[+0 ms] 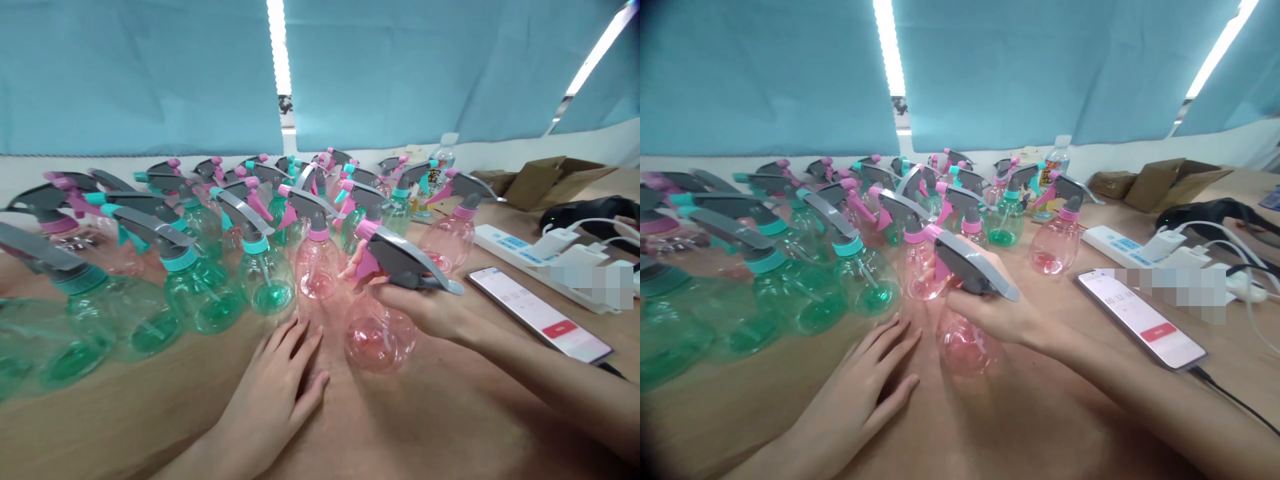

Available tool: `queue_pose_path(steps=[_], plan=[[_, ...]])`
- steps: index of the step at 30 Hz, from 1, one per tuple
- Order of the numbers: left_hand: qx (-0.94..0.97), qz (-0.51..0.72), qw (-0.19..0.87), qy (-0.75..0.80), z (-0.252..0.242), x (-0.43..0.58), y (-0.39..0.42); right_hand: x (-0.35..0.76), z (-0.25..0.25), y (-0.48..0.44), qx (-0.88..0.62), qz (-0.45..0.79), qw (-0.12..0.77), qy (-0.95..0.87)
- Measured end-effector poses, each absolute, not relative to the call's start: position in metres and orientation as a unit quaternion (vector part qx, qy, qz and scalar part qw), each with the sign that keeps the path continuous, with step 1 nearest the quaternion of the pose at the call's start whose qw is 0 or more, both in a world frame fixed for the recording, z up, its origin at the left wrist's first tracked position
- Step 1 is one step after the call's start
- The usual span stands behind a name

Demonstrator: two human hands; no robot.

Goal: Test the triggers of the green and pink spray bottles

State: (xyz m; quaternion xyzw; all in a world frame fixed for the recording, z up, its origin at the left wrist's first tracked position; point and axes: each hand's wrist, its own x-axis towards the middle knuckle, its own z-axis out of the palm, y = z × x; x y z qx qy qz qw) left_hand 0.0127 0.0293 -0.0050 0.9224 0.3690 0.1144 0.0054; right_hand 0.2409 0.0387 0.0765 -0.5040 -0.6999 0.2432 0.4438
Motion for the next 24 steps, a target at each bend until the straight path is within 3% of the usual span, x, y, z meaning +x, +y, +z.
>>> queue_pose_path(steps=[14,24], plan=[[0.922,0.117,0.007,0.369,-0.005,0.012,0.03,0.239,0.084,0.034,-0.484,0.318,0.43,-0.693],[0.923,0.116,0.006,0.368,-0.005,0.013,0.029,0.241,0.066,0.04,-0.476,0.319,0.467,-0.674]])
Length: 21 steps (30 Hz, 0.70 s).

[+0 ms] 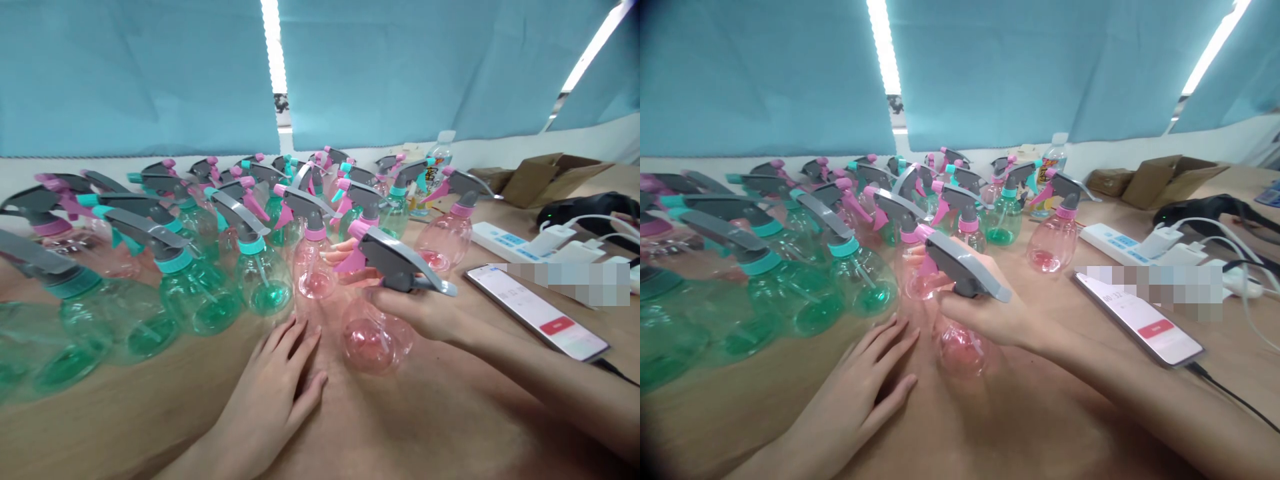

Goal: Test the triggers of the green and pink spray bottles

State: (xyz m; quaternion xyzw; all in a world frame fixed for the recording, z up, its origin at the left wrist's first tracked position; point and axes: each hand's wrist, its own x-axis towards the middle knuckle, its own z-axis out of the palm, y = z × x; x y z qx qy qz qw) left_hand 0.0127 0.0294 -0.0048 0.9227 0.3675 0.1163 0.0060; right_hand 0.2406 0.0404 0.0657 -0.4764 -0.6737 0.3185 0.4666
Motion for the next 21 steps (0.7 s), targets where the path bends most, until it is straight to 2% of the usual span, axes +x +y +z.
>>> queue_pose_path(steps=[21], plan=[[0.921,0.12,0.01,0.371,-0.0044,0.0129,0.0292,0.2385,0.07,0.0389,-0.486,0.297,0.469,-0.675]])
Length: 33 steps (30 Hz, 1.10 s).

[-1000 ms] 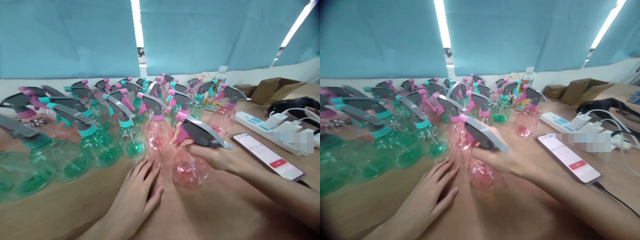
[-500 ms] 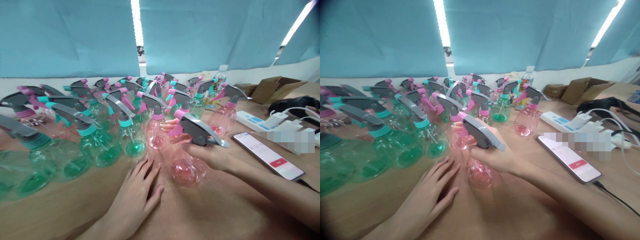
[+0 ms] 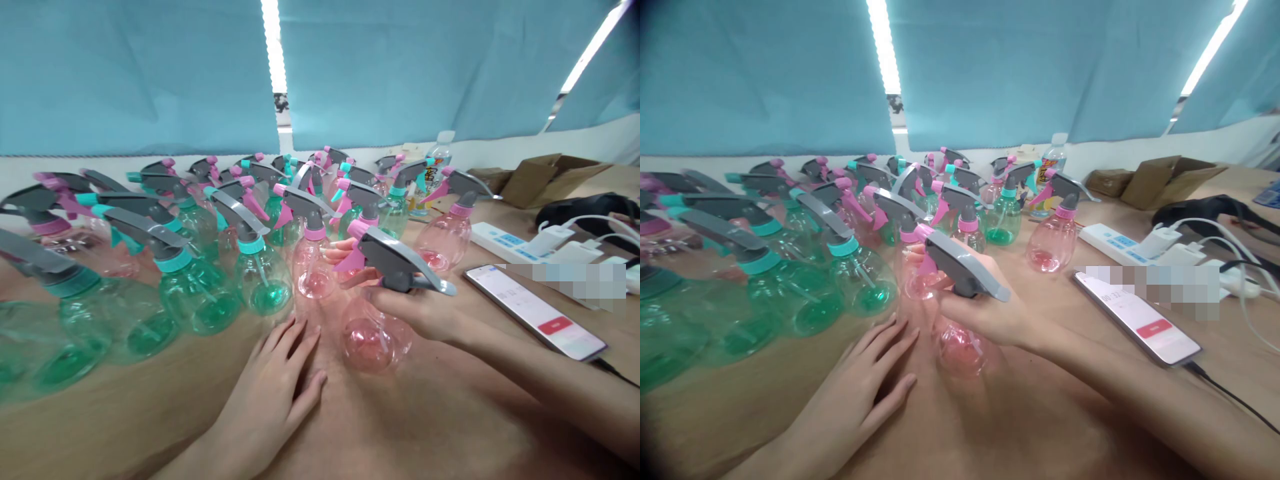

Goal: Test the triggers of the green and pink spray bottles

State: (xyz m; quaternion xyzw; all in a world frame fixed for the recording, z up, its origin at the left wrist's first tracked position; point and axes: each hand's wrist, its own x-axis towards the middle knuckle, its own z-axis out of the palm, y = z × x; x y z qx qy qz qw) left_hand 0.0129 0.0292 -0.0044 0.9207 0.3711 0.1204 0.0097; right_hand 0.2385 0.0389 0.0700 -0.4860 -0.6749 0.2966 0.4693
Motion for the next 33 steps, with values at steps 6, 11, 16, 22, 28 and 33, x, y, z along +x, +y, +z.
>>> queue_pose_path(steps=[6,11,16,22,28,33], plan=[[0.922,0.118,0.011,0.369,-0.0044,0.0128,0.029,0.2394,0.0683,0.0386,-0.488,0.297,0.464,-0.677],[0.921,0.115,0.014,0.373,-0.0048,0.0123,0.0291,0.2395,0.0693,0.0386,-0.48,0.308,0.462,-0.679],[0.92,0.126,0.015,0.37,-0.0056,0.012,0.0293,0.2396,0.0702,0.0384,-0.483,0.301,0.461,-0.681],[0.921,0.121,0.008,0.371,-0.0051,0.0126,0.0296,0.2403,0.0696,0.039,-0.493,0.299,0.454,-0.679],[0.92,0.125,0.01,0.37,-0.0051,0.0125,0.0296,0.2389,0.0712,0.0395,-0.486,0.302,0.458,-0.68],[0.92,0.131,0.017,0.37,-0.0056,0.0125,0.0301,0.2395,0.0712,0.0386,-0.499,0.294,0.45,-0.68]])
